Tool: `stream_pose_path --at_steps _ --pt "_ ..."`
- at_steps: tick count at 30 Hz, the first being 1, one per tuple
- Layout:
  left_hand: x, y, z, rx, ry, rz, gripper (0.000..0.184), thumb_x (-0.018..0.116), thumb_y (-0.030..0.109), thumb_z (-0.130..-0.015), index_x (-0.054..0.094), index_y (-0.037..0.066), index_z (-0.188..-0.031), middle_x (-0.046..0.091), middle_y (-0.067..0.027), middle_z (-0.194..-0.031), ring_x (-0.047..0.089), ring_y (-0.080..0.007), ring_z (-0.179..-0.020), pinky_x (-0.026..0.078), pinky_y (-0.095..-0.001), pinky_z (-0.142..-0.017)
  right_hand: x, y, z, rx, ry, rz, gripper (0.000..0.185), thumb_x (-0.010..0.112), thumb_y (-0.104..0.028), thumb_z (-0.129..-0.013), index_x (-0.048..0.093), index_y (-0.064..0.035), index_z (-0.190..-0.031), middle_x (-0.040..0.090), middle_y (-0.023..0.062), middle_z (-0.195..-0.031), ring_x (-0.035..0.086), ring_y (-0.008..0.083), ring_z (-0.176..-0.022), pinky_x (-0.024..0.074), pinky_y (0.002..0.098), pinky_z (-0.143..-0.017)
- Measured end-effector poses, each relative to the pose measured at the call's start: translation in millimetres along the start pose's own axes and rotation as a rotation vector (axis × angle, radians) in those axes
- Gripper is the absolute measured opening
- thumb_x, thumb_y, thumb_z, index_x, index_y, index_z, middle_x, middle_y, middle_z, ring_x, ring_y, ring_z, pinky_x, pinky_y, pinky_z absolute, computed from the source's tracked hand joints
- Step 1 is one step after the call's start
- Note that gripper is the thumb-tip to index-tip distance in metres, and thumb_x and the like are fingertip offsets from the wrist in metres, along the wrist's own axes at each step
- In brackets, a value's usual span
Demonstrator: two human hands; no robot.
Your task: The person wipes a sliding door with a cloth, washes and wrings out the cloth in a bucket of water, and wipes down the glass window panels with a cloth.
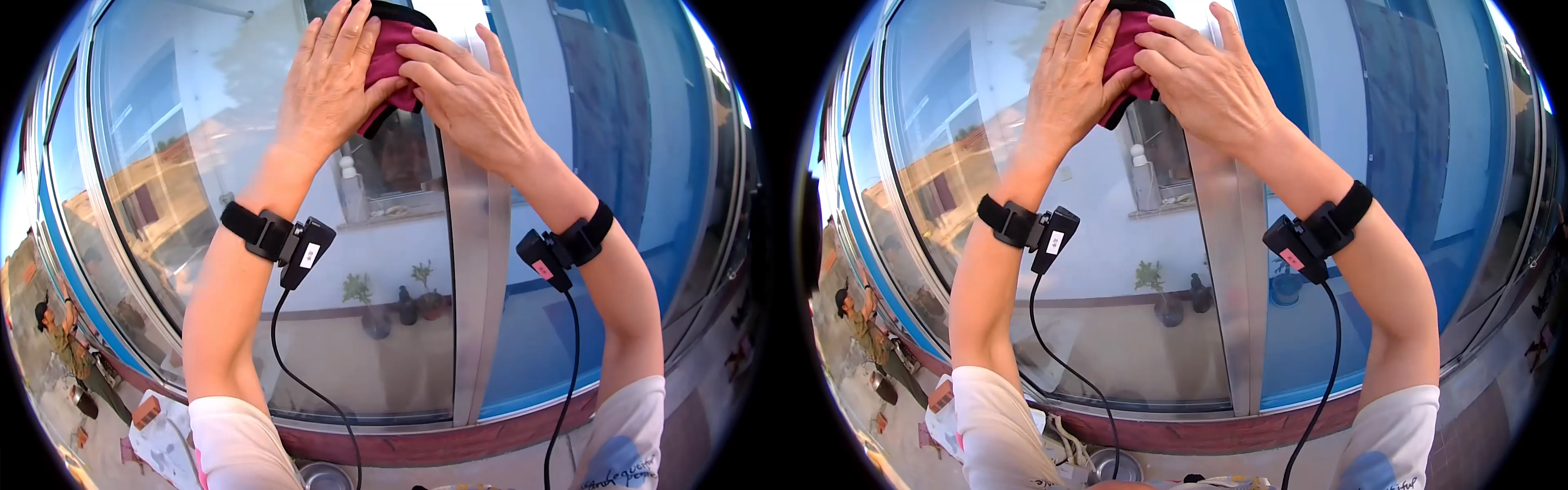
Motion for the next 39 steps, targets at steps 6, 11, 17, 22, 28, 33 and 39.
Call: stream_pose_path --at_steps 6,11,17,22,28,33,39 --pt "-30 69 92 0.102 -0.325 0.308 0.069 0.069 0.031 -0.079 0.047 -0.005 -0.133 0.037 -0.0208 -0.148 0.035 -0.0339 -0.139 0.030 -0.0436 -0.113 -27 -63 74 -0.110 -0.267 -0.297 0.037 0.072 -0.022 -0.077 0.061 -0.0132 -0.111 0.058 0.0053 -0.109 0.054 0.0204 -0.109 0.0285 0.0490 -0.111" --pt "-12 26 52 0.032 -0.194 0.385 0.075 0.071 0.029 -0.078 0.040 0.001 -0.141 0.035 -0.0166 -0.151 0.033 -0.0333 -0.139 0.031 -0.0431 -0.113 -13 -36 26 -0.119 -0.095 -0.114 0.024 0.067 -0.018 -0.080 0.060 -0.0142 -0.103 0.055 0.0032 -0.105 0.052 0.0187 -0.108 0.0280 0.0487 -0.110" --pt "28 -57 -9 -0.057 -0.031 0.138 0.074 0.061 0.041 -0.087 0.037 -0.002 -0.142 0.029 -0.0215 -0.153 0.028 -0.0358 -0.142 0.023 -0.0469 -0.116 23 -2 -53 -0.050 0.024 0.019 0.038 0.052 -0.024 -0.093 0.048 -0.0042 -0.125 0.057 0.0158 -0.126 0.050 0.0338 -0.123 0.0275 0.0585 -0.107" --pt "-25 10 100 -0.120 -0.278 0.312 0.081 0.067 0.027 -0.081 0.029 0.001 -0.148 0.024 -0.0196 -0.156 0.025 -0.0368 -0.143 0.024 -0.0482 -0.115 2 -75 37 -0.093 -0.284 -0.343 0.042 0.062 -0.030 -0.089 0.060 -0.0070 -0.124 0.051 0.0121 -0.138 0.040 0.0275 -0.134 0.0257 0.0521 -0.112" --pt "-77 121 251 0.145 -0.678 0.398 0.072 0.063 0.046 -0.083 0.048 0.000 -0.136 0.041 -0.0174 -0.148 0.035 -0.0328 -0.139 0.024 -0.0468 -0.115 -29 -154 187 -0.395 -0.737 -0.518 0.048 0.061 -0.037 -0.089 0.058 -0.0114 -0.129 0.042 0.0078 -0.146 0.035 0.0227 -0.138 0.0232 0.0521 -0.114" --pt "-51 44 178 0.050 -0.453 0.443 0.077 0.060 0.052 -0.084 0.044 0.000 -0.139 0.037 -0.0172 -0.150 0.034 -0.0339 -0.140 0.026 -0.0459 -0.114 -8 -115 101 -0.230 -0.517 -0.444 0.036 0.069 -0.028 -0.083 0.061 -0.0115 -0.114 0.051 0.0025 -0.137 0.040 0.0177 -0.134 0.0217 0.0554 -0.114" --pt "0 -91 45 0.022 -0.114 0.162 0.073 0.061 0.044 -0.087 0.038 0.003 -0.143 0.032 -0.0183 -0.152 0.030 -0.0330 -0.141 0.026 -0.0453 -0.114 44 -46 -46 -0.042 -0.129 -0.075 0.039 0.056 -0.025 -0.094 0.048 -0.0141 -0.131 0.049 0.0059 -0.142 0.038 0.0230 -0.137 0.0214 0.0532 -0.113"
Point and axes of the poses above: each hand's wrist, its own z-axis away from the middle knuckle, its own x-axis out of the palm, y = z × x, the point moved 6 cm from there along -z, towards the middle knuckle
